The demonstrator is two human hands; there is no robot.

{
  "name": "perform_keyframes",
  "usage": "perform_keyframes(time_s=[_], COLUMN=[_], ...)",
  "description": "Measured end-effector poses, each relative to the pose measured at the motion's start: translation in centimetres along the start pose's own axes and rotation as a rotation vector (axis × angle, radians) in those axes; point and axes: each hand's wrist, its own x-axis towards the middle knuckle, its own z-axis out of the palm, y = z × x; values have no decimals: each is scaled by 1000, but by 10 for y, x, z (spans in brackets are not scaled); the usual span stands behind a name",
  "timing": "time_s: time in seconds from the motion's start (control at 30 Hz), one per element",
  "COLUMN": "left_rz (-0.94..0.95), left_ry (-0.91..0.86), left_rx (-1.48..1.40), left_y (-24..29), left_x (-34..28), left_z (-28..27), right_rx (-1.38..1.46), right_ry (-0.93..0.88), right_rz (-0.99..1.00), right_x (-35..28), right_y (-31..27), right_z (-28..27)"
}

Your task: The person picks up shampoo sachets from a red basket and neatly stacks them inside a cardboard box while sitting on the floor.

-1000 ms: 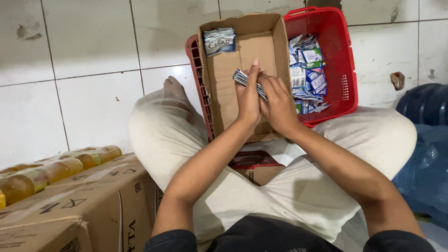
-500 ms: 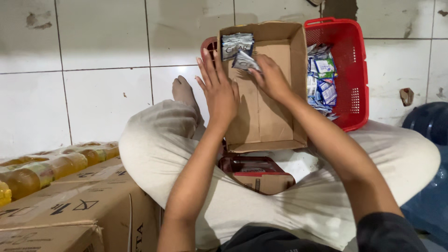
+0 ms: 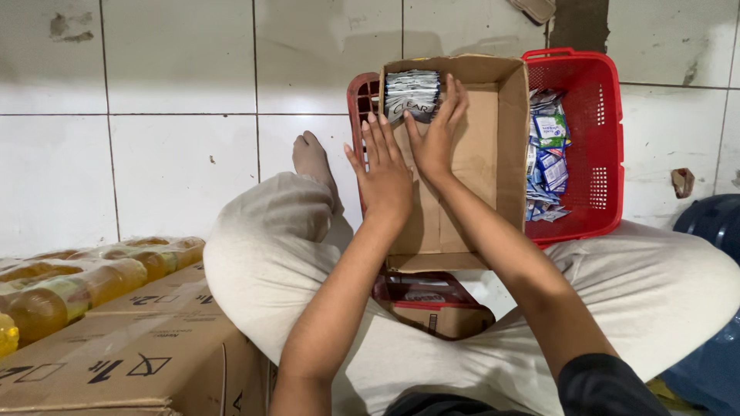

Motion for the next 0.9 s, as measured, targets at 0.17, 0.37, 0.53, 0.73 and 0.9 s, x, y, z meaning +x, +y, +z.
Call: perform_keyframes(time_s=[0.17, 0.37, 0.53, 0.73, 0.9], left_rz=[-19, -10, -19, 5, -12], left_ry=[40, -103, -214, -167, -175], left_rx=[-81, -181, -265, -176, -236], left_y=[4, -1, -3, -5, -3], left_x=[3, 6, 9, 12, 11], left_z=[4, -9, -18, -5, -8], right_rx=[33, -67, -83, -37, 3], right_ry=[-104, -186, -151, -188, -187], right_rz=[49, 20, 20, 37, 9], right_x=[-4, -3, 0, 4, 4], right_y=[4, -14, -10, -14, -13], right_z=[5, -1, 4, 3, 1])
